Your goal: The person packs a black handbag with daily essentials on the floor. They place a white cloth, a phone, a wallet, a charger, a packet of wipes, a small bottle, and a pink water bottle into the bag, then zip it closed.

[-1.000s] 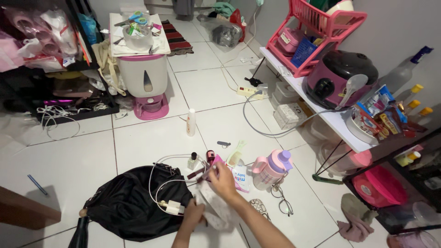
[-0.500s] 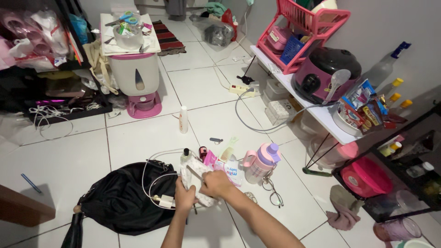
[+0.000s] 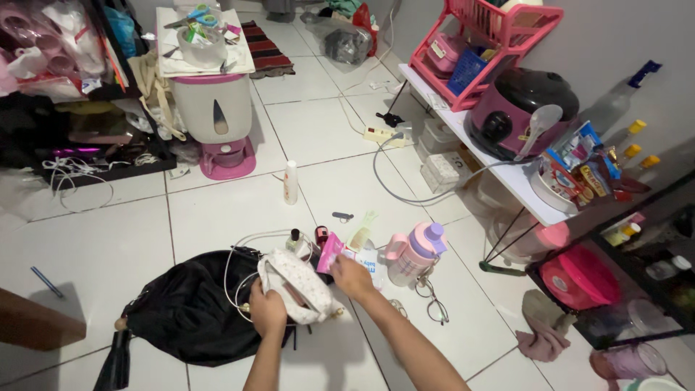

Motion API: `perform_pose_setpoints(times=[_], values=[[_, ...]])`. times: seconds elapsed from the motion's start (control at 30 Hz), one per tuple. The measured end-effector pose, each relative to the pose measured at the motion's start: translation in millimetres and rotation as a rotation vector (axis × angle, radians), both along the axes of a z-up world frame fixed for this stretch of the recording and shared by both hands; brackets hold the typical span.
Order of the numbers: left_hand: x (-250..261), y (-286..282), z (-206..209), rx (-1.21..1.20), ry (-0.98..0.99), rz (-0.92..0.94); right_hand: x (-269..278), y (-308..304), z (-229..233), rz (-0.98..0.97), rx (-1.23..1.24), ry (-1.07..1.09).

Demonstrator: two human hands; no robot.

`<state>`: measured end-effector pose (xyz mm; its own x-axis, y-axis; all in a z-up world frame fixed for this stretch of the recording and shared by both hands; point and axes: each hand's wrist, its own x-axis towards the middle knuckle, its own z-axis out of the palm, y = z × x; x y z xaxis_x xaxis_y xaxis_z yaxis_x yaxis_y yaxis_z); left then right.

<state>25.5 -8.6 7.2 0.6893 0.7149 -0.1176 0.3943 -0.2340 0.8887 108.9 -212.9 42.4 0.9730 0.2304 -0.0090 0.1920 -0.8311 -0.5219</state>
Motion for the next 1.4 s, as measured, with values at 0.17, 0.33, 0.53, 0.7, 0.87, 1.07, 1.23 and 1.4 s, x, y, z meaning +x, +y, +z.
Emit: perform_pose_setpoints(times=[0.17,0.33,0.53,0.7,0.87,1.07,1.23,1.4], values=[[-8,20,-1,0.016,0.008,-0.009,-7,3,-52,0.161,-0.089,0.245],[-13,31,-11,0.018,-0.095,-0.091,-8,22,-93,0.341,-0.043,0.051],[-11,35,-27,-0.059,-0.147,-0.043,11,33,-103,0.121,-0.157,-0.108],[-7,38,-36,-0.048,-0.172,-0.049,25,35,-100,0.046,-0.254,-0.015],[-6,40,-41,-0.042,-0.156,-0.059,37,33,-105,0.078,-0.500,-0.254],[-7,40,-41,-0.049,-0.184,-0.090,32,18,-106,0.113,-0.438,-0.233],[-7,38,-41,-0.096,-0.197,-0.131,19,9,-102,0.193,-0.420,-0.224],[-4,35,-41,-0.073,-0.205,-0.190,9,4,-96,0.234,-0.348,-0.235]])
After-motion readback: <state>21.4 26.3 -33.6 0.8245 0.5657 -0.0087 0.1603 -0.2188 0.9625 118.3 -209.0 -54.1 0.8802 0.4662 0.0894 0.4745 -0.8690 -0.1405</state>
